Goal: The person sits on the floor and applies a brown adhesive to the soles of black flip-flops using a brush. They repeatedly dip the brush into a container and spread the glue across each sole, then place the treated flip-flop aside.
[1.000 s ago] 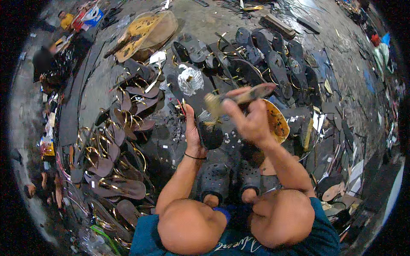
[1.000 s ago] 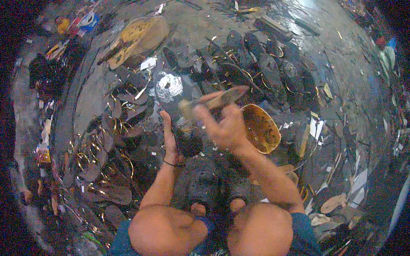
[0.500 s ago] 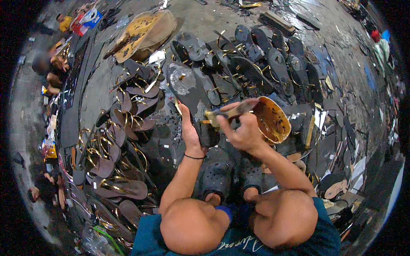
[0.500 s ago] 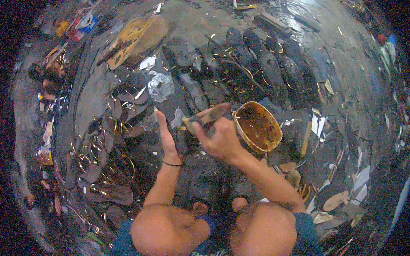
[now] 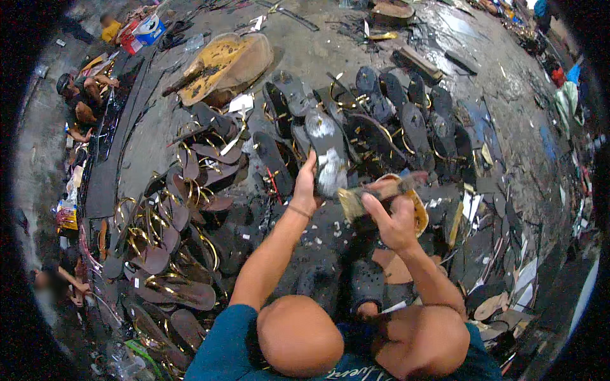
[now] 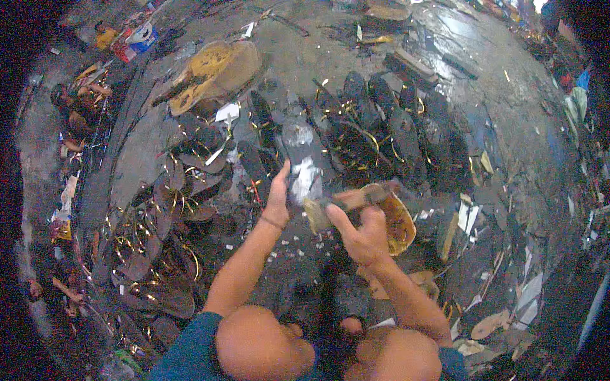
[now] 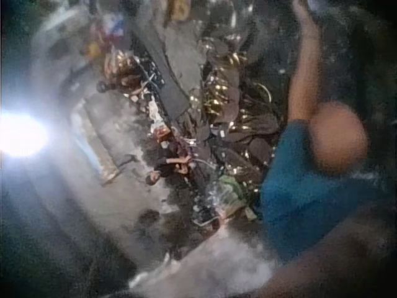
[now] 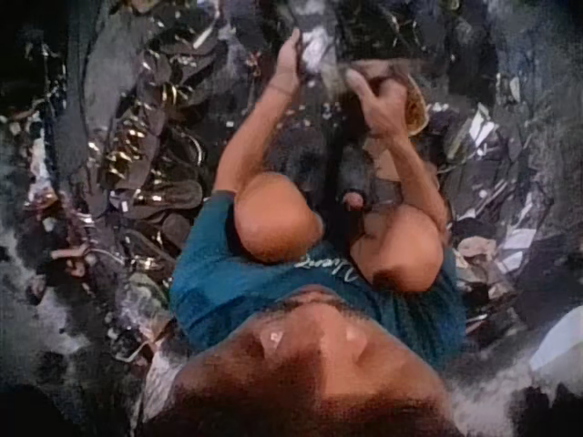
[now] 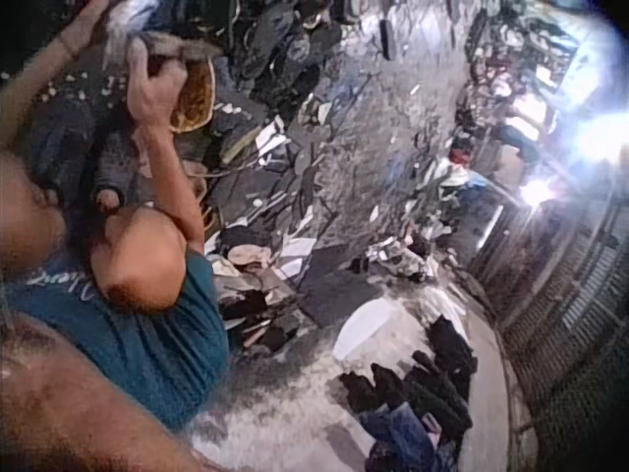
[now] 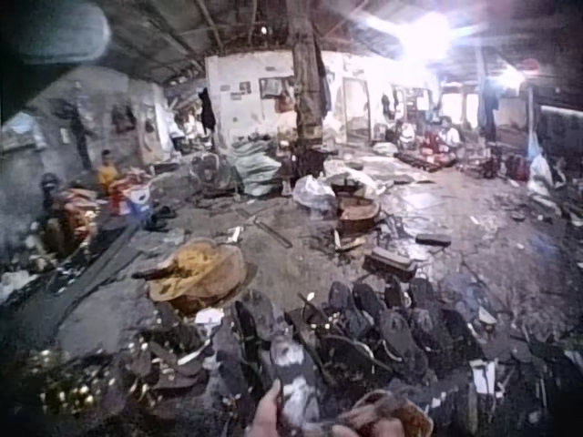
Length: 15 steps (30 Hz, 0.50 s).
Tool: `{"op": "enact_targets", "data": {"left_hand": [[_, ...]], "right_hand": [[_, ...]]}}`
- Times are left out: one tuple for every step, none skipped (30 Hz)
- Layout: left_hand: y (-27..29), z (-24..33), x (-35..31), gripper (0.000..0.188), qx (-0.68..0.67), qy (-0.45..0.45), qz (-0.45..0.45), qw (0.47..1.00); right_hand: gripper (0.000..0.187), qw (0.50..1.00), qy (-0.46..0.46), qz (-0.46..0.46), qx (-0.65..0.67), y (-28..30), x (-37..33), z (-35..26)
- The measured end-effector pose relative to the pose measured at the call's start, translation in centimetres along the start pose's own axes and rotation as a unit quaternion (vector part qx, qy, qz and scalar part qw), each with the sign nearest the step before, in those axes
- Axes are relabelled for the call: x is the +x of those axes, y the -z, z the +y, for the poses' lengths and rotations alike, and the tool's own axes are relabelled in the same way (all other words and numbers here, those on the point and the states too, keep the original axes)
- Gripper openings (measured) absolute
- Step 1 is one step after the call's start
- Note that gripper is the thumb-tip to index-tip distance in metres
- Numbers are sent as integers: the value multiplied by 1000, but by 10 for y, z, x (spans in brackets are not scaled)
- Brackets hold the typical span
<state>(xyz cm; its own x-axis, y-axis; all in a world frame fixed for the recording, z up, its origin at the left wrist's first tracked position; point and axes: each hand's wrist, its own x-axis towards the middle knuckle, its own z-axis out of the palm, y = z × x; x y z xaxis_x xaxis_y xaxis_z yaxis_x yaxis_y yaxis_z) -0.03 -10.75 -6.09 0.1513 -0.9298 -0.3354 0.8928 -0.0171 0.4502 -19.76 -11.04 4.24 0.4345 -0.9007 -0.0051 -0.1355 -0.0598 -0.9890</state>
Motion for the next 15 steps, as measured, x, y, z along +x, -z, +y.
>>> {"op": "enact_targets", "data": {"left_hand": [[-16, 10, 18, 48, 24, 2, 19, 1000], [-33, 18, 39, 48, 47, 4, 35, 998], [-29, 34, 64, 51, 39, -41, 12, 998], [-13, 50, 89, 54, 33, -88, -3, 996], [8, 61, 108, 54, -78, -109, -31, 990], [-27, 55, 104, 56, -87, -123, 155, 976], [-11, 34, 112, 58, -15, -127, 164, 978], [14, 23, 103, 61, 64, -145, 181, 971], [18, -1, 88, 54, 107, -117, 147, 976], [28, -16, 62, 48, 155, -97, 122, 975], [36, -26, 35, 46, 189, -91, 110, 971], [47, -25, 14, 45, 225, -86, 105, 965], [67, -8, 1, 38, 242, -128, 134, 953], [87, 9, -12, 31, 254, -164, 157, 940], [91, 35, -14, 28, 289, -226, 199, 909]], "right_hand": [[21, 1000, 3, 12, -3, 10, -5, 6], [22, 1000, 7, 26, -8, 19, -11, 13], [22, 999, -21, 20, 22, 15, -17, 20], [23, 997, -53, 7, 54, 6, -22, 25], [23, 995, -63, -9, 73, 0, -25, 30], [23, 994, -85, 23, 61, 9, -26, 37], [22, 992, -106, 49, 50, 17, -26, 44], [21, 989, -123, 59, 50, 20, -25, 49], [22, 989, -122, 78, 19, 34, -24, 58], [22, 989, -119, 88, -3, 45, -22, 68], [23, 987, -119, 107, 15, 54, -22, 75], [24, 985, -123, 120, 36, 54, -21, 85], [25, 982, -145, 113, 53, 46, -21, 88], [26, 977, -167, 114, 62, 42, -22, 90], [27, 974, -193, 112, 40, 46, -22, 105]]}}
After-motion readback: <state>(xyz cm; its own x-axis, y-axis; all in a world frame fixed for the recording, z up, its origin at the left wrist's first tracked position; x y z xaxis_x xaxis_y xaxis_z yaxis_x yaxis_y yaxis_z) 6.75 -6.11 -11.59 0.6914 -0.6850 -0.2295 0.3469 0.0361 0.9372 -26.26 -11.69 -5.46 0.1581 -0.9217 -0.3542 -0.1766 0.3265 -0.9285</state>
